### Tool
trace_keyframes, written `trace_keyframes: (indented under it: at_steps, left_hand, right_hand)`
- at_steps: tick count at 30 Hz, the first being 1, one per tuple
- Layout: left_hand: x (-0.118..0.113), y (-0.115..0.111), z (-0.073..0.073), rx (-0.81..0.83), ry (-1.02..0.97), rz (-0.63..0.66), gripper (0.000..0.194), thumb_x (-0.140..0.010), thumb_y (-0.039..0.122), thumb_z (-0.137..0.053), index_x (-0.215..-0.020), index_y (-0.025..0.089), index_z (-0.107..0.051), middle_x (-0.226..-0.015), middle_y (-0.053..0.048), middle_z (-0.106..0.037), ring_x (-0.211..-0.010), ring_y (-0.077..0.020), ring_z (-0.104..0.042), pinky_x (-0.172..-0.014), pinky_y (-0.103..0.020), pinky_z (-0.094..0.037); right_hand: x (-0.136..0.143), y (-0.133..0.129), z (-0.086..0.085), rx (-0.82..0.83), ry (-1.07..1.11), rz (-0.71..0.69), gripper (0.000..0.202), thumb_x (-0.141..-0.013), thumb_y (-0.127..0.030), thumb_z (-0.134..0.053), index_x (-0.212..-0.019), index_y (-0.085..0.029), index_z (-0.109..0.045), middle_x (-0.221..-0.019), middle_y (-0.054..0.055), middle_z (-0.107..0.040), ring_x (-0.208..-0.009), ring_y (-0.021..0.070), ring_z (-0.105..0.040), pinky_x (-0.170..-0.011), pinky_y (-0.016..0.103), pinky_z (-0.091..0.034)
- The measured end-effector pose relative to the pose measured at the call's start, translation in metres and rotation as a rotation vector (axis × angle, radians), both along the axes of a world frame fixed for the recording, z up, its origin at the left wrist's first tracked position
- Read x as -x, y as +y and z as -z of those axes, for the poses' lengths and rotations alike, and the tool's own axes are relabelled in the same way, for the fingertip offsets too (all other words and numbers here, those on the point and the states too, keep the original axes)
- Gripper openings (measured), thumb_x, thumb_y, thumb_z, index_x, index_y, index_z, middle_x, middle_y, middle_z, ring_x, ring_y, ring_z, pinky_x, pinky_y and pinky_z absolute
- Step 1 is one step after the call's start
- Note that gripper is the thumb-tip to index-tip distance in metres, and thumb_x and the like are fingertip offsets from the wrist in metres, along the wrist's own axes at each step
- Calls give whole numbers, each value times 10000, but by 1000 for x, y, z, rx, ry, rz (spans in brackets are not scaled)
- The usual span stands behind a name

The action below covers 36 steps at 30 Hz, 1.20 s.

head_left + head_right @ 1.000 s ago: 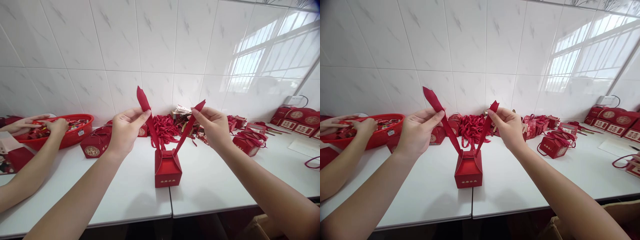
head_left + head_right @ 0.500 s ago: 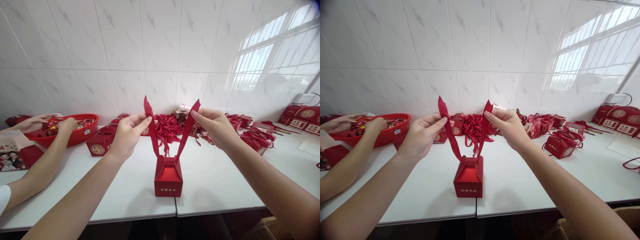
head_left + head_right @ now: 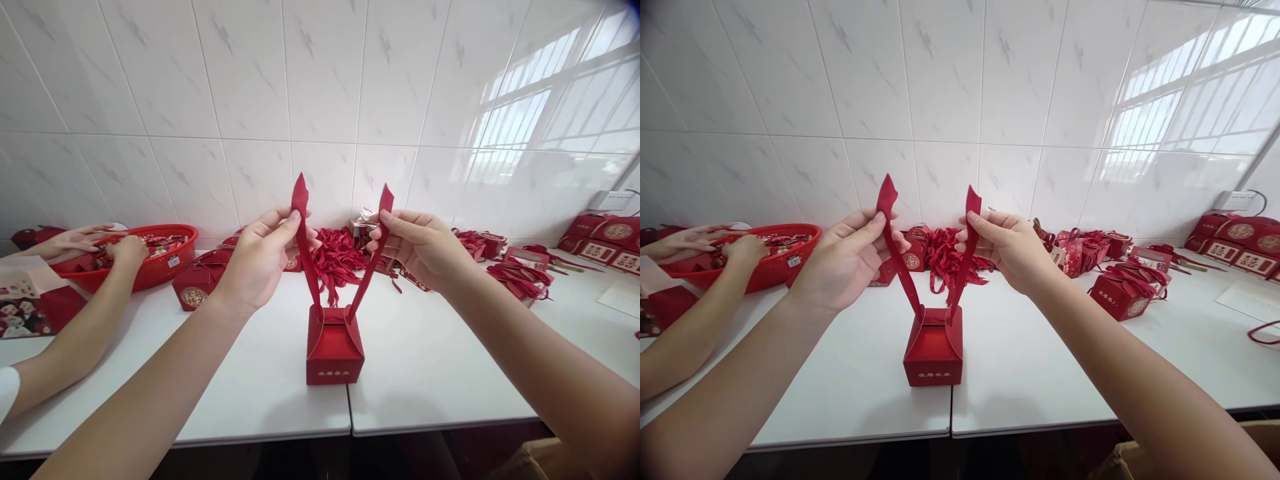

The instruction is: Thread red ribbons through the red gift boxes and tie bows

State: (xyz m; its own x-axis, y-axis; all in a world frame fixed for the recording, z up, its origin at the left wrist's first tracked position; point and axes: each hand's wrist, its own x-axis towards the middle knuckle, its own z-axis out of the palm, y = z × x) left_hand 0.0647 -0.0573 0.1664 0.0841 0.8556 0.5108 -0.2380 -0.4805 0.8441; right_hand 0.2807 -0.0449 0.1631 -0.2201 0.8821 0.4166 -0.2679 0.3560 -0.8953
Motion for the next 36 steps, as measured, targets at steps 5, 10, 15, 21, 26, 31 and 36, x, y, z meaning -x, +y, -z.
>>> trace_keyframes:
  at_steps: [5,10,15,21,26,31,36]
  left_hand:
    - [-10,-1,9,-59,166,6,223,-783,334,-661,-904,165,-580,-630,8,-645,-612,-137,-623,-663,-280,-511]
    - [-17,-3,17,-2,288,31,272,-798,288,-650,-859,205,-399,-617,44,-648,-620,-136,-643,-654,-270,-513]
    - [-14,-1,21,19,384,50,315,-790,315,-654,-898,213,-376,-623,42,-642,-623,-155,-644,-614,-275,-495]
    - [-3,5,24,134,308,142,214,-800,190,-592,-954,182,-444,-650,31,-613,-658,-140,-622,-642,-265,-461]
    - [5,12,26,307,77,250,126,-778,121,-570,-892,146,-524,-694,20,-570,-639,-93,-574,-618,-215,-446]
    - [5,10,30,285,108,241,191,-809,186,-545,-995,145,-532,-742,-7,-596,-723,-140,-604,-736,-297,-480]
    - [11,2,35,-141,594,-353,489,-815,309,-556,-1273,211,-417,-757,10,-624,-679,-141,-563,-658,-250,-431]
  right_hand:
    - [16,4,9,60,-16,58,196,-703,-293,-738,-799,-130,-686,-631,7,-645,-486,66,-531,-500,212,-462]
    - [29,1,19,-40,-175,-86,161,-772,-276,-653,-765,-125,-709,-650,26,-648,-573,93,-563,-563,233,-461]
    - [31,-1,25,-137,-199,-144,162,-776,-309,-664,-739,-155,-699,-631,2,-627,-597,102,-563,-596,255,-460]
    - [25,1,32,-497,-428,29,186,-865,-272,-558,-953,-193,-701,-814,38,-691,-743,139,-625,-677,288,-508]
    - [16,7,40,-1175,-745,298,269,-900,-142,-460,-1034,-210,-684,-919,62,-703,-883,173,-603,-776,338,-509]
    - [19,11,48,-1312,-888,483,271,-895,-136,-467,-1067,-204,-666,-952,59,-708,-913,193,-606,-785,356,-495]
    - [20,7,54,-1004,-728,576,237,-889,-188,-476,-1027,-190,-669,-973,72,-694,-885,180,-610,-766,315,-492]
